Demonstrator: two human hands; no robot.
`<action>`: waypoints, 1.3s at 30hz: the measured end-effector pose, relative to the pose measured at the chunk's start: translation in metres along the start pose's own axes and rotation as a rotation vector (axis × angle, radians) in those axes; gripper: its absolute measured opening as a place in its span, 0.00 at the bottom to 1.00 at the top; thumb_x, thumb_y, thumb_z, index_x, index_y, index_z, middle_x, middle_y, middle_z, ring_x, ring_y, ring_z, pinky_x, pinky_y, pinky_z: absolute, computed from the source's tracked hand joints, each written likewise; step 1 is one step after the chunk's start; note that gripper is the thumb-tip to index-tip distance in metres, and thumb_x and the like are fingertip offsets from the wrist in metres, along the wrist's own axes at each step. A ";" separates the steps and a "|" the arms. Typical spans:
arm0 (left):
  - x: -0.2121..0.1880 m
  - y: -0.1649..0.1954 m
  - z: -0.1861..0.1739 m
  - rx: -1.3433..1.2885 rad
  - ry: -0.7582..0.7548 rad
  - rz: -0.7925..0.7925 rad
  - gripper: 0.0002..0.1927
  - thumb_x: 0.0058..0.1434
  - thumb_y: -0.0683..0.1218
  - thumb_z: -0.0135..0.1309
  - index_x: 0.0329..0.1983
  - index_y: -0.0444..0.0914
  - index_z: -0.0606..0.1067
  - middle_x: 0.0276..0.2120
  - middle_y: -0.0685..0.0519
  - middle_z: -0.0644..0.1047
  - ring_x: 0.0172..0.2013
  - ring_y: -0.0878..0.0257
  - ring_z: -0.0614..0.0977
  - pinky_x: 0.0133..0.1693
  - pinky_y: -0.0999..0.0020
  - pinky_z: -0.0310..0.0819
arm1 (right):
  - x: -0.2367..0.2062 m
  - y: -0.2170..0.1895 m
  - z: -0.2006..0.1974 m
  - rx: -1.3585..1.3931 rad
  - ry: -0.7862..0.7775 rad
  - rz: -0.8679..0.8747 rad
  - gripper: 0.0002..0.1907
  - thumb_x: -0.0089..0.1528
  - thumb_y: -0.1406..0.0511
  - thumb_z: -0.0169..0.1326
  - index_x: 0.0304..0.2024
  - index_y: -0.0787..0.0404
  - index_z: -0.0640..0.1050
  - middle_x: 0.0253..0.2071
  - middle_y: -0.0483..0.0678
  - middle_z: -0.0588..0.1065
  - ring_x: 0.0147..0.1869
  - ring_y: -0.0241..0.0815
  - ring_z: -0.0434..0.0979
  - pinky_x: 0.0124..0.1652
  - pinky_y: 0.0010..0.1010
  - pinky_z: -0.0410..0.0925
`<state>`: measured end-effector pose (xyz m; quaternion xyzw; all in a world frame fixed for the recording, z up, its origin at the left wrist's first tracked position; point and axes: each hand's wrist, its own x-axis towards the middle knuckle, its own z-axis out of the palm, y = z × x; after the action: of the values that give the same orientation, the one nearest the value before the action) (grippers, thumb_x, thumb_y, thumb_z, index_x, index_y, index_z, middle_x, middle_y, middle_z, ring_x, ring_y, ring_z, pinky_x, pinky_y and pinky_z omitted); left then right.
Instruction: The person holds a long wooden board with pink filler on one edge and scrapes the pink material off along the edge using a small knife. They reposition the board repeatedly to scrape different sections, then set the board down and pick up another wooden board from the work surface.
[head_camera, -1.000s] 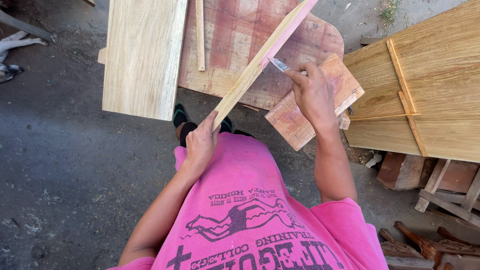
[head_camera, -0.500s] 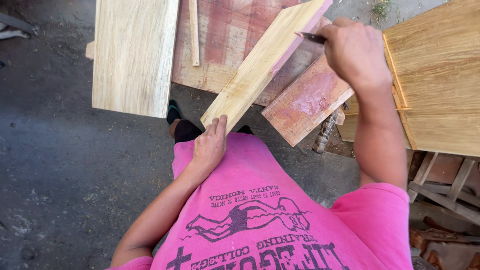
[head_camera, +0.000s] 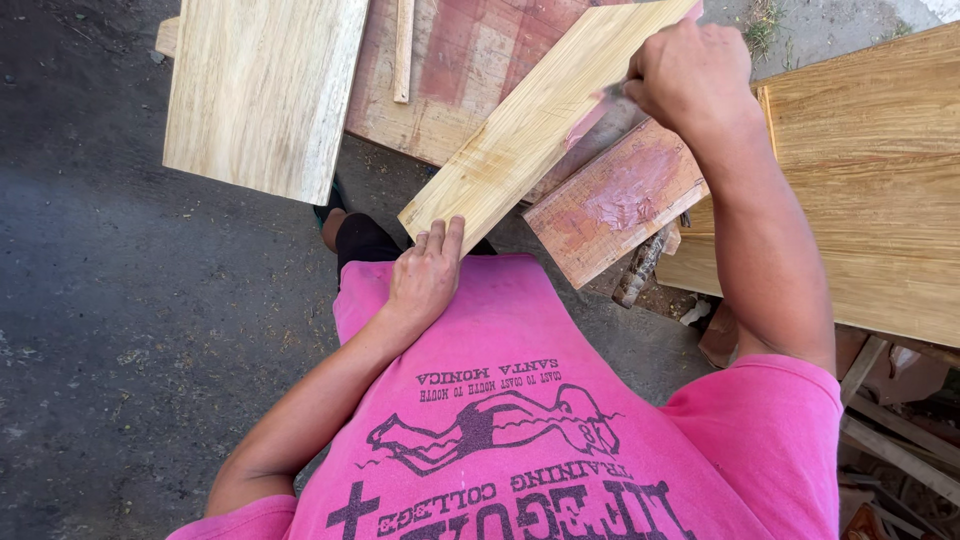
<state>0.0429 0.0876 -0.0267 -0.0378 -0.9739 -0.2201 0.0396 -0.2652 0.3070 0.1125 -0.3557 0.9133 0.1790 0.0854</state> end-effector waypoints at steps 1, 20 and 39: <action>0.000 0.000 0.000 -0.005 -0.002 -0.005 0.26 0.60 0.39 0.54 0.62 0.29 0.70 0.49 0.31 0.79 0.42 0.43 0.86 0.34 0.60 0.84 | -0.001 -0.004 -0.005 0.028 -0.019 -0.014 0.08 0.59 0.54 0.65 0.37 0.47 0.88 0.27 0.51 0.79 0.32 0.52 0.81 0.36 0.42 0.72; 0.014 -0.016 -0.035 -0.243 -0.106 -0.173 0.27 0.63 0.44 0.56 0.65 0.34 0.68 0.51 0.37 0.80 0.34 0.42 0.85 0.32 0.52 0.82 | -0.092 -0.099 0.081 1.032 0.583 0.228 0.14 0.62 0.76 0.60 0.51 0.62 0.83 0.45 0.55 0.74 0.41 0.45 0.77 0.39 0.30 0.71; 0.016 -0.025 -0.041 -0.224 -0.077 -0.212 0.26 0.63 0.45 0.58 0.65 0.37 0.70 0.41 0.37 0.82 0.31 0.40 0.84 0.32 0.47 0.80 | -0.077 -0.089 0.051 0.903 0.549 0.241 0.16 0.64 0.76 0.58 0.54 0.64 0.82 0.49 0.54 0.78 0.47 0.53 0.81 0.46 0.40 0.73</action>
<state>0.0269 0.0484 0.0017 0.0527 -0.9426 -0.3287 -0.0255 -0.1464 0.3137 0.0632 -0.2102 0.9225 -0.3221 -0.0332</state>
